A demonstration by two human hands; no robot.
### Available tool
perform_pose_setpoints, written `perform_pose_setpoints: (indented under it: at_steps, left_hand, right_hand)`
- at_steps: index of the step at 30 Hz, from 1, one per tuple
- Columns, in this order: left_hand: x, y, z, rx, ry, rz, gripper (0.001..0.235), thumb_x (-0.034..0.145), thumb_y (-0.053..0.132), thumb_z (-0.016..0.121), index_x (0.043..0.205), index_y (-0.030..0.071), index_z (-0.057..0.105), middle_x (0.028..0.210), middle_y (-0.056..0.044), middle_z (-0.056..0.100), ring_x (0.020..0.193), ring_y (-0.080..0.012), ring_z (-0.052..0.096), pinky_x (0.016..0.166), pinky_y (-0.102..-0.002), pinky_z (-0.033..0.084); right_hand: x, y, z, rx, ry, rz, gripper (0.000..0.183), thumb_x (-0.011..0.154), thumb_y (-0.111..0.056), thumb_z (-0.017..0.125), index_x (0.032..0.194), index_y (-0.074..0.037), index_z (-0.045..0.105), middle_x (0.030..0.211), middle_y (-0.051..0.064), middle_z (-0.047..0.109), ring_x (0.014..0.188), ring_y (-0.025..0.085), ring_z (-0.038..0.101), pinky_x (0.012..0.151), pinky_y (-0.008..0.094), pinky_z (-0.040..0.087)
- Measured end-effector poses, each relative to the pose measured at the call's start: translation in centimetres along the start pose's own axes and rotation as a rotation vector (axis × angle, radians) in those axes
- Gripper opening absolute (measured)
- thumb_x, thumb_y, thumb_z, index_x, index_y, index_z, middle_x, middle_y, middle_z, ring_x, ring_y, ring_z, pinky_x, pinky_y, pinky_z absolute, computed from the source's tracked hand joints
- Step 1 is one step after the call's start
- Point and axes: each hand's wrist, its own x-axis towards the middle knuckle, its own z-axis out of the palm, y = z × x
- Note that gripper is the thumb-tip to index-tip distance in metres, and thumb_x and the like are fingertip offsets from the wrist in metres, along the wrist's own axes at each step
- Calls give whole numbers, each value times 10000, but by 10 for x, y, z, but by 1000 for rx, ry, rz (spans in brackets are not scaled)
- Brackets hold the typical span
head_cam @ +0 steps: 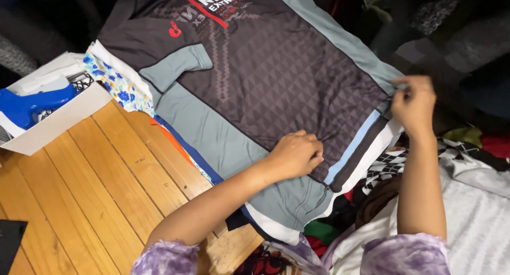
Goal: The person uses a hot glue gun to attach a striped tag to the collar of a dark cycling jersey, then smooths the garment. They repeat the process on a floral button-up shirt, applying glue to the collar and pressing the tag into place before smoothing the fabric.
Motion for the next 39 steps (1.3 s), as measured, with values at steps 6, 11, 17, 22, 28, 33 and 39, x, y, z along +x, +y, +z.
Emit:
perform_pose_setpoints:
  at_steps: [6,11,17,22,28,33,39]
  left_hand:
    - [-6,12,-33,-385,45,-103,175,1004,350,609,1005,186,670,821,12,719,779,-220,669,834,-399,521]
    - [-5,14,-26,-435,35,-32,179,1009,345,578,1015,185,658,972,11,772,954,-212,712,834,-360,522]
    - [0,26,-9,-546,-64,84,180,1004,344,588,1023,188,675,1019,18,802,924,-146,782,841,-275,543]
    - [2,25,-33,-538,-203,131,222,1031,300,539,1090,169,708,1085,23,787,848,-140,753,792,-288,533]
    - [-9,-76,-92,-31,457,108,143,930,220,646,1008,125,720,1114,-65,735,923,-370,721,789,-511,531]
    - [-44,-148,-152,507,513,-399,398,953,376,697,1258,120,715,1529,-235,505,1335,-436,545,1128,-674,288]
    - [-60,-206,-179,596,519,-728,628,1036,613,471,1422,131,581,1443,-187,591,1305,-323,578,1040,-572,385]
  right_hand:
    - [-24,-36,-4,65,-190,24,467,921,17,602,1374,-80,662,1321,168,625,1258,370,536,1114,483,382]
    - [-22,-12,14,100,-26,-37,412,892,107,552,1238,-8,745,1210,188,713,1149,344,650,1074,417,475]
    - [-44,46,-9,-61,100,-1,399,905,102,525,1206,51,780,1147,219,756,1037,351,716,990,400,537]
    - [-42,28,-21,-192,-130,93,431,867,72,516,1193,8,790,1156,214,753,1105,362,695,1055,397,498]
    - [32,-76,19,-423,-54,-250,560,684,-29,595,1207,-72,793,1241,143,766,1089,380,679,968,459,513]
    - [96,-207,105,-179,-358,-423,353,961,-231,680,1280,-82,713,1336,208,677,1236,387,642,996,490,505]
    - [177,-268,231,-106,-381,-541,473,1077,-376,552,1422,-56,591,1418,244,582,1306,430,566,1032,539,479]
